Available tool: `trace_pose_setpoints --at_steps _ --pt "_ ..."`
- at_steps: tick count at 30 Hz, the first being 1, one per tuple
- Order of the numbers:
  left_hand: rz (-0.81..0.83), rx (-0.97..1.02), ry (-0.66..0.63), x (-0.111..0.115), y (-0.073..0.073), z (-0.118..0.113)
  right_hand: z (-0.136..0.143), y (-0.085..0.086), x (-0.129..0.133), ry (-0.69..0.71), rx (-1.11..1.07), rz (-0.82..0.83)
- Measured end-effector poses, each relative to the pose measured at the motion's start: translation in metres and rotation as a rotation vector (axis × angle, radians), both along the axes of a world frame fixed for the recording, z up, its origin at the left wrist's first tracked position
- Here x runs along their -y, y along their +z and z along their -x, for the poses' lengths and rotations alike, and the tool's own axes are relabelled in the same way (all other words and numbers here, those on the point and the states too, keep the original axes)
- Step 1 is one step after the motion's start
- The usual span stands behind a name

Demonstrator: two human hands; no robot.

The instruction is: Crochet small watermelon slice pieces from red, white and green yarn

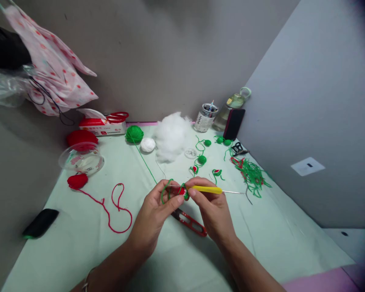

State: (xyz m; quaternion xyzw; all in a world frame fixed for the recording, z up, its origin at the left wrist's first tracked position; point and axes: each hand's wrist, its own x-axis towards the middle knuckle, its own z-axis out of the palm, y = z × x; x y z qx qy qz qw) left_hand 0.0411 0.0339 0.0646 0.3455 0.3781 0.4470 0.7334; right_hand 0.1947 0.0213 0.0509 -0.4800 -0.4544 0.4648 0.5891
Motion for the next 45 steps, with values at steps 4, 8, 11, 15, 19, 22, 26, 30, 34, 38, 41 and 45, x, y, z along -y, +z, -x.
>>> trace_pose_setpoints --at_steps 4,8,11,15,19,22,26,30,34,38,41,45 --pt "-0.019 0.006 -0.041 -0.001 0.0 0.001 -0.004 -0.004 0.0 0.067 0.0 -0.035" --pt "-0.017 0.012 -0.013 -0.005 -0.002 0.0 -0.006 -0.004 0.0 0.101 -0.007 -0.074" --pt "0.017 0.024 0.02 -0.005 -0.004 0.0 -0.004 -0.001 0.001 0.104 0.038 -0.116" --pt "0.034 0.007 0.074 -0.003 -0.005 0.0 -0.004 0.007 0.0 0.116 0.123 -0.099" --pt "-0.023 -0.007 0.017 -0.003 -0.005 0.0 -0.007 0.008 -0.001 0.069 0.058 -0.045" --pt "-0.073 -0.051 -0.037 -0.003 -0.004 0.001 -0.009 0.004 -0.002 0.037 -0.006 -0.002" --pt "-0.074 -0.123 -0.127 -0.007 -0.005 0.001 -0.007 0.001 -0.004 0.047 -0.217 0.12" --pt "-0.036 -0.173 -0.258 -0.021 -0.002 0.018 -0.009 0.005 -0.008 0.107 -0.453 0.206" --pt "-0.145 -0.299 -0.108 -0.048 0.005 0.066 -0.013 0.01 -0.008 0.065 -0.496 0.178" --pt "-0.282 -0.64 0.05 -0.07 0.011 0.122 -0.014 0.014 -0.005 0.086 -0.519 0.177" --pt "-0.426 -1.182 -0.002 -0.066 0.018 0.137 -0.013 0.017 -0.004 0.081 -0.517 0.165" --pt "-0.514 -0.935 0.179 -0.033 0.032 0.104 -0.009 0.019 -0.002 0.04 -0.474 0.152"
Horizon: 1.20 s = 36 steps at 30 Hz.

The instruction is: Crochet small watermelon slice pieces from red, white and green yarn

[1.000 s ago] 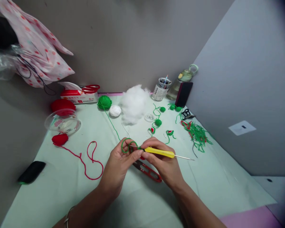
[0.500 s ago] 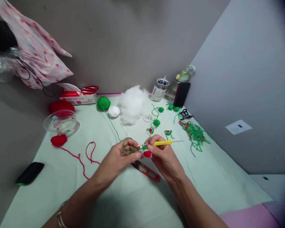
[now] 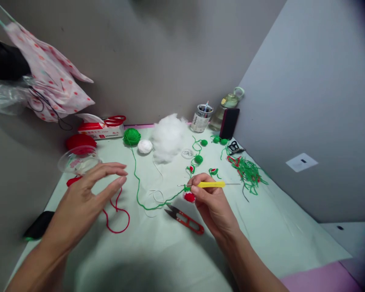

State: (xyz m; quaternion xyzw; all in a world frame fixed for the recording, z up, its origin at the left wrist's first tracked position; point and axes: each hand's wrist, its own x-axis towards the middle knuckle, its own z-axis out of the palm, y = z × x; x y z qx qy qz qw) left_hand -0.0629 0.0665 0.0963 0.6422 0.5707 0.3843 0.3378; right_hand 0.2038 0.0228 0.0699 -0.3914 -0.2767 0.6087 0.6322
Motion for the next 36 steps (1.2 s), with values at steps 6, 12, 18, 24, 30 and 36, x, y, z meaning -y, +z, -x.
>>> trace_pose_setpoints --at_steps 6,12,18,24,30,36 --pt "0.51 0.996 -0.398 0.03 0.005 -0.088 0.013 -0.003 0.01 -0.026 0.017 -0.068" --pt "0.091 1.101 -0.153 0.011 -0.01 -0.115 0.019 0.0 0.014 -0.085 -0.015 -0.13" --pt "0.152 0.556 -0.229 0.033 -0.033 -0.106 0.014 -0.004 0.012 -0.199 0.102 -0.161" --pt "0.461 0.956 -0.178 0.049 -0.025 -0.107 0.017 -0.012 0.019 -0.127 0.386 -0.303" --pt "0.505 1.001 -0.197 0.05 -0.023 -0.1 0.015 -0.009 0.019 -0.077 0.59 -0.43" --pt "0.501 1.045 -0.2 0.05 -0.027 -0.098 0.014 -0.011 0.02 -0.106 0.618 -0.425"
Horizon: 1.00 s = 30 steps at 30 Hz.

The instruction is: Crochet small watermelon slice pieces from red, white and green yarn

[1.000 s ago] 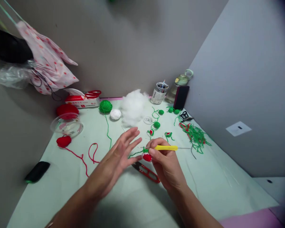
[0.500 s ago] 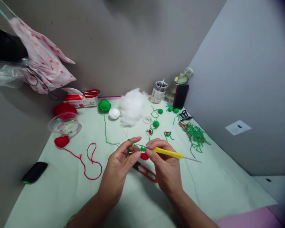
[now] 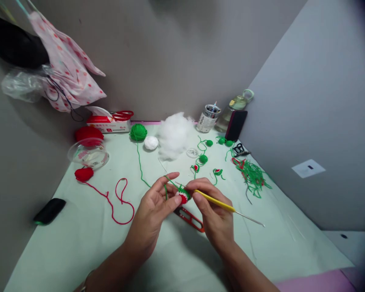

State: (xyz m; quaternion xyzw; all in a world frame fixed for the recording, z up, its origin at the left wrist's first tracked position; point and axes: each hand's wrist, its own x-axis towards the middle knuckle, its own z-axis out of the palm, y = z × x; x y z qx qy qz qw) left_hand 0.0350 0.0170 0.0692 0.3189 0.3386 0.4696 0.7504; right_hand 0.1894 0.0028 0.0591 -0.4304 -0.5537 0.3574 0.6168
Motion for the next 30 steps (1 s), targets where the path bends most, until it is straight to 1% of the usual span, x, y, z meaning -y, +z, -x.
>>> trace_pose_setpoints --at_steps 3,7,10,14,16,19,24,30 --pt "-0.004 0.022 -0.006 -0.001 0.0 0.001 0.0 0.001 -0.001 -0.013 0.039 -0.033" --pt "-0.028 -0.018 -0.081 -0.001 -0.003 0.003 -0.001 0.002 -0.002 0.041 0.025 -0.029" --pt "-0.02 -0.055 -0.09 -0.001 -0.005 0.004 -0.003 -0.002 -0.003 0.049 -0.061 0.025" --pt "0.021 -0.08 -0.053 -0.002 -0.005 0.004 -0.006 -0.008 -0.004 0.052 -0.247 0.172" --pt "0.027 -0.079 -0.047 -0.003 -0.005 0.004 -0.007 -0.006 -0.005 0.066 -0.312 0.211" --pt "0.002 -0.092 -0.032 -0.003 -0.003 0.005 -0.006 -0.001 -0.005 0.091 -0.348 0.208" --pt "-0.04 -0.16 -0.004 -0.002 -0.001 0.007 -0.008 0.003 0.0 0.163 -0.287 0.149" --pt "-0.061 -0.173 -0.003 -0.003 -0.003 0.008 -0.004 0.002 0.005 0.079 -0.079 -0.017"
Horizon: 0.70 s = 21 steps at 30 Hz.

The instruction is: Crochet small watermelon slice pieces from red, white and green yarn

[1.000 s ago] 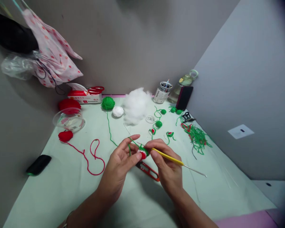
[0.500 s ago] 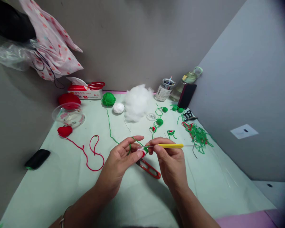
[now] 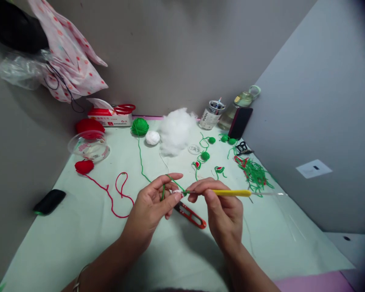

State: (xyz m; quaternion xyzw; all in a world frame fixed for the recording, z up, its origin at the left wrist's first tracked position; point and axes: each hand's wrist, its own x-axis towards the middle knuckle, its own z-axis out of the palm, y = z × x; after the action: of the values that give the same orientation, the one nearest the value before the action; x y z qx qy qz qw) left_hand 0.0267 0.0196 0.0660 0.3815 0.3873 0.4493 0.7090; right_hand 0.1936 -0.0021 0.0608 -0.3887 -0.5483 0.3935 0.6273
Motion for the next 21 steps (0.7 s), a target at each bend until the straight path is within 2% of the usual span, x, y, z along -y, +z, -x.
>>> trace_pose_setpoints --at_steps 8,15,21 --pt "-0.031 -0.007 0.043 -0.0026 -0.0033 -0.0017 -0.0019 0.0019 -0.0012 -0.077 0.231 -0.069" --pt "-0.031 -0.032 0.072 -0.0049 -0.0047 -0.0023 -0.006 -0.0043 -0.0073 0.098 -0.001 0.113" --pt "-0.023 -0.075 0.11 -0.0056 -0.0077 -0.0013 -0.0037 0.0015 0.0004 0.038 0.204 0.111"
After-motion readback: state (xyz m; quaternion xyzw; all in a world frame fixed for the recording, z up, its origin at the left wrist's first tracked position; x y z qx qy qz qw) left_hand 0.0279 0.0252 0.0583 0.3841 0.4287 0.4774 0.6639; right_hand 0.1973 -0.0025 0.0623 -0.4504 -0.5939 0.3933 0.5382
